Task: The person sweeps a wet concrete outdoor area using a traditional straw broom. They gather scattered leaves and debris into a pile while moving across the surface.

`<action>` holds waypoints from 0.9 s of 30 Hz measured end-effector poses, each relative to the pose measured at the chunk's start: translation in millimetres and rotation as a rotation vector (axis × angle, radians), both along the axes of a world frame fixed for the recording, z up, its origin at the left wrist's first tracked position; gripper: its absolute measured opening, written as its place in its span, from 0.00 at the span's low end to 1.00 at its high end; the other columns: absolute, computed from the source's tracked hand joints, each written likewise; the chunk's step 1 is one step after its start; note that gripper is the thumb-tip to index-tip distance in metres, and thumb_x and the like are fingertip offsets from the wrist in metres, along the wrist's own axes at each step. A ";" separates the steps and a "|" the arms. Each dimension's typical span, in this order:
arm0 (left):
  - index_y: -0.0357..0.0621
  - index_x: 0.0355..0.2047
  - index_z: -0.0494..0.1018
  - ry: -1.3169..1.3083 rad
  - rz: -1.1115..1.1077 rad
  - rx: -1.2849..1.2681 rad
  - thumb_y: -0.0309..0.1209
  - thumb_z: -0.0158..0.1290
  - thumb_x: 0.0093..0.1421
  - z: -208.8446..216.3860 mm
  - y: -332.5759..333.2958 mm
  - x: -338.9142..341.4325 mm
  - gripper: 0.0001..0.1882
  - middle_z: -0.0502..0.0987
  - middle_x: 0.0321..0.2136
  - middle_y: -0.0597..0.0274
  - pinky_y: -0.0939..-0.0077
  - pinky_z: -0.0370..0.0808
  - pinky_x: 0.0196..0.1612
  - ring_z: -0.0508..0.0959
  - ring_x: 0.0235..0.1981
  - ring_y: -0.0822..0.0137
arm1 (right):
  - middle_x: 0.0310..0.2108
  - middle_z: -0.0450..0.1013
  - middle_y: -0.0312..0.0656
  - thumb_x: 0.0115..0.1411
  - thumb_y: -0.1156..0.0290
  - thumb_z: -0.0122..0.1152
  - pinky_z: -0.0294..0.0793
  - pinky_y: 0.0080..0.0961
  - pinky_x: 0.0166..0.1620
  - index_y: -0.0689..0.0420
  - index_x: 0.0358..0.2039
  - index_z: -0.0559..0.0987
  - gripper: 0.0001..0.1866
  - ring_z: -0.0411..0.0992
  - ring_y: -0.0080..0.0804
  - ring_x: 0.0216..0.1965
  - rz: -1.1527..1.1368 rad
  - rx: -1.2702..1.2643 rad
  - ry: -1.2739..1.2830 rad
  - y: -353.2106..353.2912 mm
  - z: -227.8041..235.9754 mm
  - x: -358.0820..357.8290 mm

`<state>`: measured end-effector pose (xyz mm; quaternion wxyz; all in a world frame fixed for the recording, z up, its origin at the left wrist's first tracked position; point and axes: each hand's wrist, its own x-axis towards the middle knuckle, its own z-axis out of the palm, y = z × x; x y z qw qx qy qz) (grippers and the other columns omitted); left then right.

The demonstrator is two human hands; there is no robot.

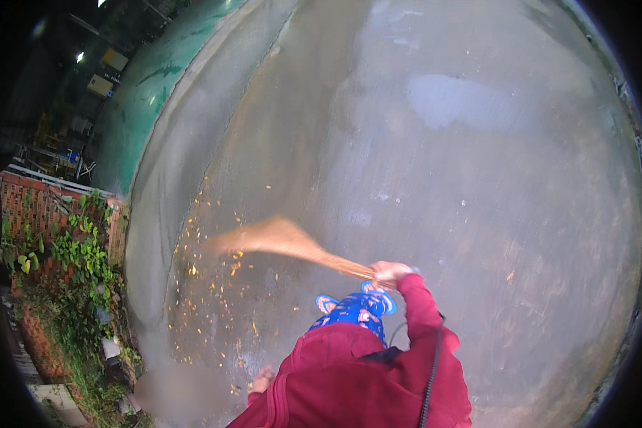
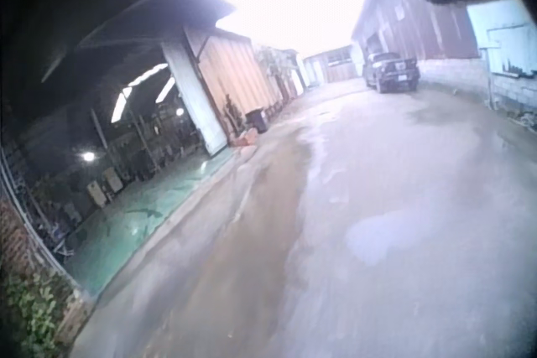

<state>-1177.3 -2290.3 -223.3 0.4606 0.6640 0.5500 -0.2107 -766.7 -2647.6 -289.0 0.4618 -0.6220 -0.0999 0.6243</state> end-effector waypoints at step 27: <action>0.46 0.37 0.68 -0.056 -0.038 -0.049 0.39 0.42 0.51 -61.9 -33.6 146.4 0.16 0.72 0.30 0.54 0.61 0.69 0.35 0.72 0.32 0.55 | 0.18 0.70 0.42 0.37 0.64 0.61 0.64 0.29 0.21 0.56 0.20 0.74 0.11 0.66 0.33 0.17 0.136 -0.214 0.162 80.4 -128.9 -22.7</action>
